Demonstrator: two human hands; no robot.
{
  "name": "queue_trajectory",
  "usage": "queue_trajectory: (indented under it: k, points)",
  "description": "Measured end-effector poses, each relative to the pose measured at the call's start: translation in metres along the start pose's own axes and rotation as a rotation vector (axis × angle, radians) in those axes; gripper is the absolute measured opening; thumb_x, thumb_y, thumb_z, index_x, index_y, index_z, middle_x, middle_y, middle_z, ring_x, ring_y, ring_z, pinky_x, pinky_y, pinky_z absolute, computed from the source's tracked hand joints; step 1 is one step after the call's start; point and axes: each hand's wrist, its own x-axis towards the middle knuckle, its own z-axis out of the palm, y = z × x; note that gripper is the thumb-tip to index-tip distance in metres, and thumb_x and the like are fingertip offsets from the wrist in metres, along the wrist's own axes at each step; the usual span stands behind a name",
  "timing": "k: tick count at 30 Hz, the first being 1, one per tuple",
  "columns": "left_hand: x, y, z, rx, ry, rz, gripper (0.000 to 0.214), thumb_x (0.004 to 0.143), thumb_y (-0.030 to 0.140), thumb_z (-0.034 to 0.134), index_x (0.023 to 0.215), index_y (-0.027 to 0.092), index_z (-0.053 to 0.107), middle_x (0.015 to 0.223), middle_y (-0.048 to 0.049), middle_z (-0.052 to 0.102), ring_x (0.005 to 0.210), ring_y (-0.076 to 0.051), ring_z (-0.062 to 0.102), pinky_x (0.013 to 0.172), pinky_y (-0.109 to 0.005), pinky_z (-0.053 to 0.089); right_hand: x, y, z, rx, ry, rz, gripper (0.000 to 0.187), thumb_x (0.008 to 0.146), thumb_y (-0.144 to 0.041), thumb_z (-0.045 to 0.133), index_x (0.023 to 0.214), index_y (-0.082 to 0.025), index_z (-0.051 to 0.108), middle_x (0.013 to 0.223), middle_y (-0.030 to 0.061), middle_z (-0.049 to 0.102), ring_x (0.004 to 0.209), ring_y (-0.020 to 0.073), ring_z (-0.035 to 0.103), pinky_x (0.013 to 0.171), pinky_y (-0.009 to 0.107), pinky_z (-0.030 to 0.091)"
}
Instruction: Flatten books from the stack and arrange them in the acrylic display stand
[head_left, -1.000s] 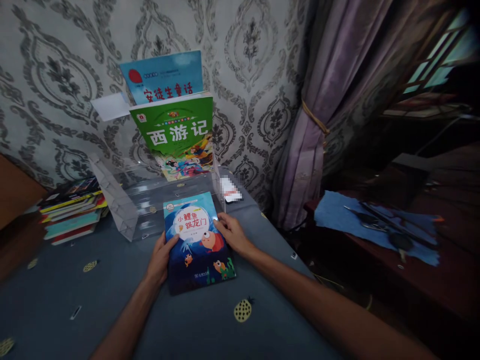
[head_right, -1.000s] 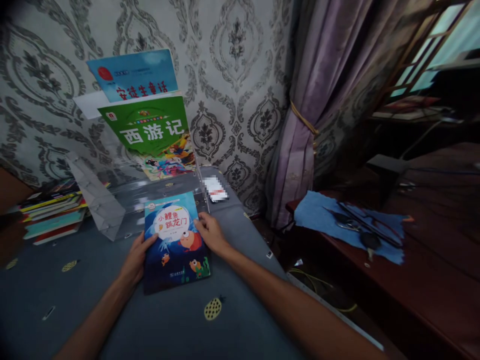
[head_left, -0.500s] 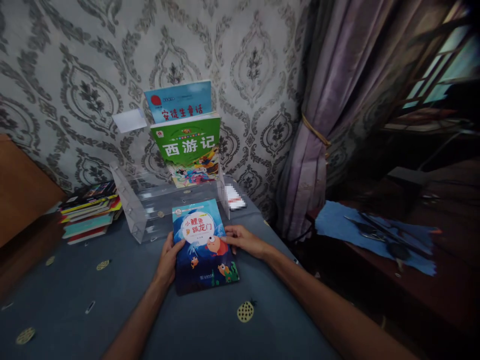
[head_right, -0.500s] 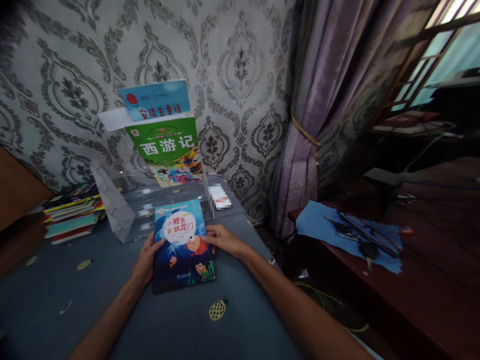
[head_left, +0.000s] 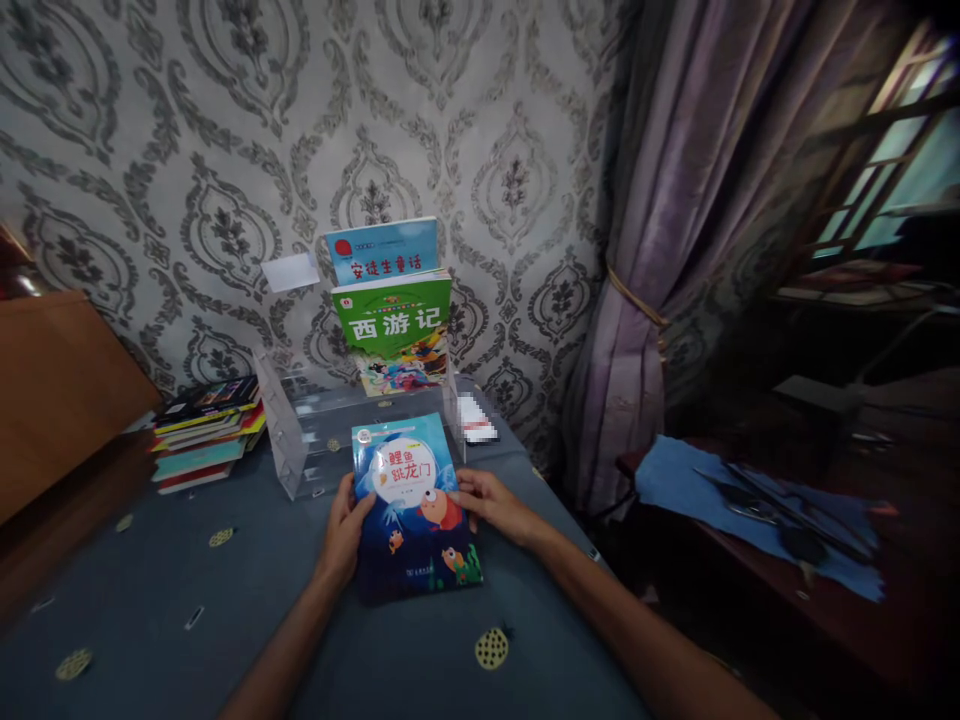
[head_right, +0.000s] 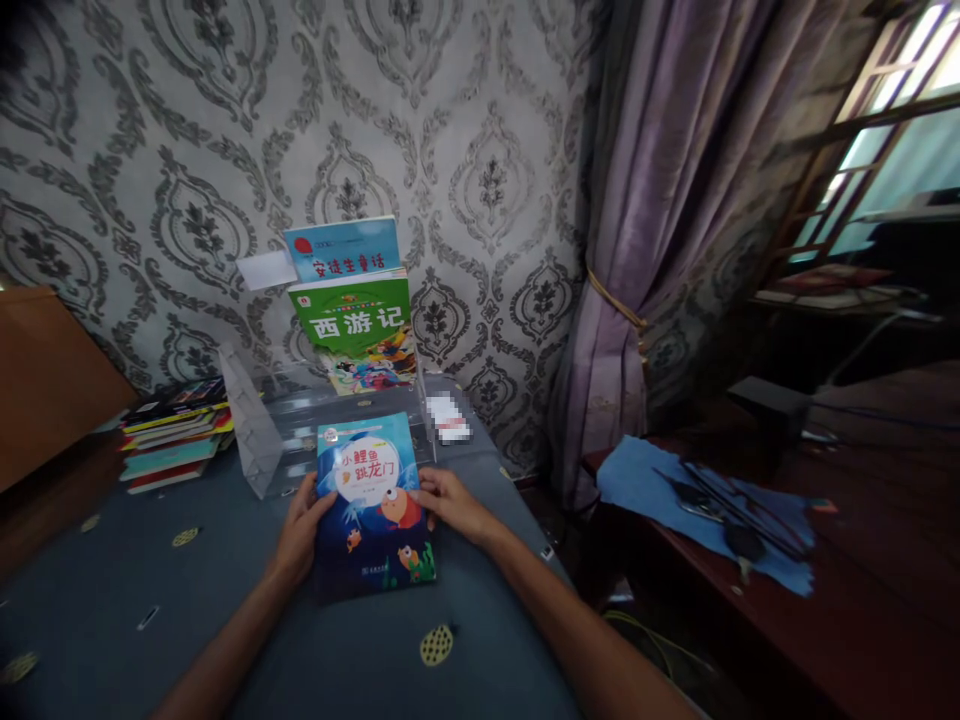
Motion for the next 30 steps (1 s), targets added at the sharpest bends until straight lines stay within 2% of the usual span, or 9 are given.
queue_trajectory:
  k: [3, 7, 11, 14, 16, 20, 25, 30]
  points:
    - [0.006, 0.004, 0.003, -0.009, 0.007, -0.014, 0.056, 0.061, 0.029, 0.082, 0.112, 0.023, 0.062, 0.102, -0.0035, 0.073, 0.091, -0.019, 0.069, 0.076, -0.025, 0.055, 0.003, -0.001, -0.001, -0.018, 0.039, -0.016, 0.05, 0.07, -0.063, 0.076, 0.079, -0.018, 0.055, 0.069, -0.0029, 0.062, 0.051, 0.0078, 0.052, 0.043, 0.02, 0.044]
    - [0.013, 0.006, 0.008, 0.009, 0.043, -0.072, 0.051, 0.057, 0.022, 0.079, 0.106, 0.022, 0.064, 0.098, -0.0035, 0.073, 0.088, -0.019, 0.069, 0.073, -0.025, 0.054, 0.008, 0.005, -0.002, -0.025, 0.086, 0.045, 0.054, 0.065, -0.066, 0.077, 0.074, -0.019, 0.052, 0.06, -0.0063, 0.055, 0.047, 0.0082, 0.051, 0.042, 0.02, 0.043]
    - [0.01, 0.011, 0.01, 0.024, -0.027, -0.01, 0.043, 0.056, 0.025, 0.078, 0.097, 0.02, 0.066, 0.092, -0.0023, 0.073, 0.084, -0.019, 0.068, 0.07, -0.024, 0.054, 0.006, 0.004, -0.002, -0.043, 0.07, 0.035, 0.052, 0.067, -0.064, 0.076, 0.077, -0.019, 0.054, 0.061, -0.0058, 0.055, 0.048, 0.0087, 0.051, 0.042, 0.021, 0.043]
    - [0.008, 0.021, 0.012, 0.029, -0.069, 0.035, 0.04, 0.056, 0.025, 0.078, 0.094, 0.02, 0.066, 0.089, -0.0009, 0.072, 0.083, -0.018, 0.067, 0.07, -0.024, 0.054, 0.005, -0.007, -0.003, -0.081, 0.047, -0.015, 0.047, 0.072, -0.061, 0.074, 0.085, -0.018, 0.059, 0.068, -0.0023, 0.06, 0.053, 0.0105, 0.054, 0.044, 0.022, 0.044]
    - [0.011, 0.031, 0.014, 0.034, -0.092, 0.059, 0.042, 0.056, 0.026, 0.079, 0.096, 0.02, 0.066, 0.088, -0.0004, 0.072, 0.082, -0.018, 0.067, 0.071, -0.024, 0.054, 0.008, -0.018, -0.005, -0.117, 0.062, -0.052, 0.044, 0.074, -0.059, 0.073, 0.083, -0.019, 0.058, 0.069, -0.0021, 0.059, 0.054, 0.0108, 0.053, 0.045, 0.023, 0.045]
    - [0.026, 0.052, 0.022, 0.057, -0.141, 0.105, 0.042, 0.058, 0.027, 0.079, 0.097, 0.021, 0.065, 0.088, -0.0002, 0.073, 0.082, -0.018, 0.067, 0.07, -0.024, 0.054, 0.022, -0.039, -0.012, -0.173, 0.097, -0.122, 0.042, 0.073, -0.057, 0.074, 0.077, -0.02, 0.056, 0.065, -0.004, 0.055, 0.051, 0.0103, 0.05, 0.045, 0.024, 0.046]
    - [0.047, 0.072, 0.035, 0.066, -0.168, 0.148, 0.043, 0.057, 0.025, 0.077, 0.098, 0.019, 0.064, 0.085, 0.0002, 0.072, 0.075, -0.016, 0.066, 0.066, -0.023, 0.053, 0.04, -0.061, -0.024, -0.232, 0.116, -0.186, 0.041, 0.073, -0.054, 0.075, 0.087, -0.018, 0.062, 0.067, -0.0021, 0.061, 0.055, 0.0125, 0.055, 0.046, 0.023, 0.046]
    - [0.061, 0.09, 0.048, 0.033, -0.163, 0.252, 0.04, 0.059, 0.024, 0.077, 0.097, 0.02, 0.065, 0.085, 0.001, 0.073, 0.077, -0.016, 0.067, 0.065, -0.022, 0.053, 0.053, -0.084, -0.035, -0.295, 0.138, -0.256, 0.035, 0.075, -0.05, 0.073, 0.087, -0.019, 0.063, 0.065, -0.002, 0.062, 0.053, 0.0128, 0.056, 0.046, 0.023, 0.047]
